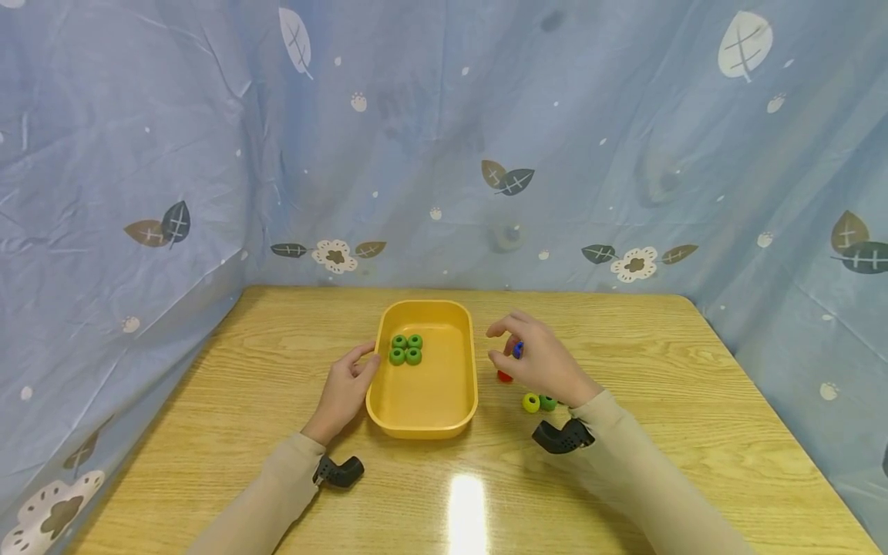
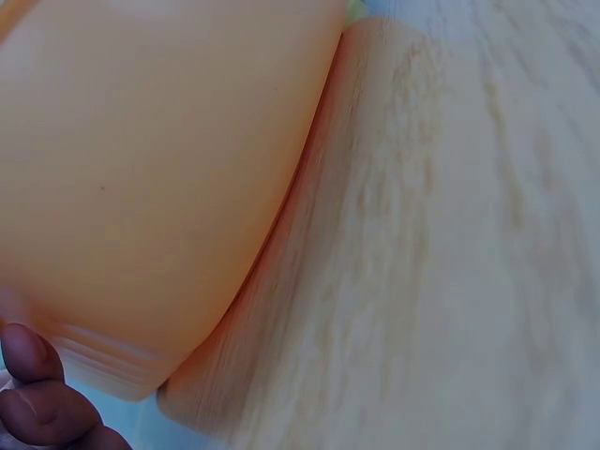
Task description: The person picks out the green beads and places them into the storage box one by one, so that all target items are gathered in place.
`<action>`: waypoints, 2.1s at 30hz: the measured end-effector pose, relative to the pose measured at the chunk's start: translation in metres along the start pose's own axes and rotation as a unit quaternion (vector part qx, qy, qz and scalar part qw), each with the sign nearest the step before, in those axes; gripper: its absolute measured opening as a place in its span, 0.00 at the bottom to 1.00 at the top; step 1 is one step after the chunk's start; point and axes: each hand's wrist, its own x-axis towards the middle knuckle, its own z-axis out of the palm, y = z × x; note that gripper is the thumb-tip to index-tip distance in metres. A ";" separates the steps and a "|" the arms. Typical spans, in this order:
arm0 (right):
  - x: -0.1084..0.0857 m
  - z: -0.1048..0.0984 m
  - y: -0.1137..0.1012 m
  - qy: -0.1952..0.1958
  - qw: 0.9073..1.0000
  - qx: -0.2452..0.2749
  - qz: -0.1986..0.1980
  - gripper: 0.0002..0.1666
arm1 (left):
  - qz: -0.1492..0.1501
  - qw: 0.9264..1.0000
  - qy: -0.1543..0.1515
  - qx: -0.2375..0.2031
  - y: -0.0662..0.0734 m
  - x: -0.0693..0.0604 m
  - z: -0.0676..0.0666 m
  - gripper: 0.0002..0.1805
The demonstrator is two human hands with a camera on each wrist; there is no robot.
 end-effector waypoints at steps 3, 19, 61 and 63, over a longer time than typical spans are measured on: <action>-0.007 -0.002 0.005 0.005 1.000 -0.003 0.008 0.14 | 0.000 1.000 -0.001 -0.006 0.001 -0.001 0.000 0.27; -0.027 -0.002 0.037 0.022 0.999 -0.043 0.020 0.14 | 0.005 1.000 -0.008 -0.015 0.001 -0.001 0.000 0.27; -0.031 0.022 0.081 -0.013 0.996 -0.083 0.024 0.17 | -0.001 1.000 0.001 -0.018 -0.001 0.000 0.000 0.27; -0.031 0.023 0.083 -0.016 0.997 -0.079 0.021 0.17 | -0.002 1.000 0.000 -0.020 -0.001 0.000 0.000 0.27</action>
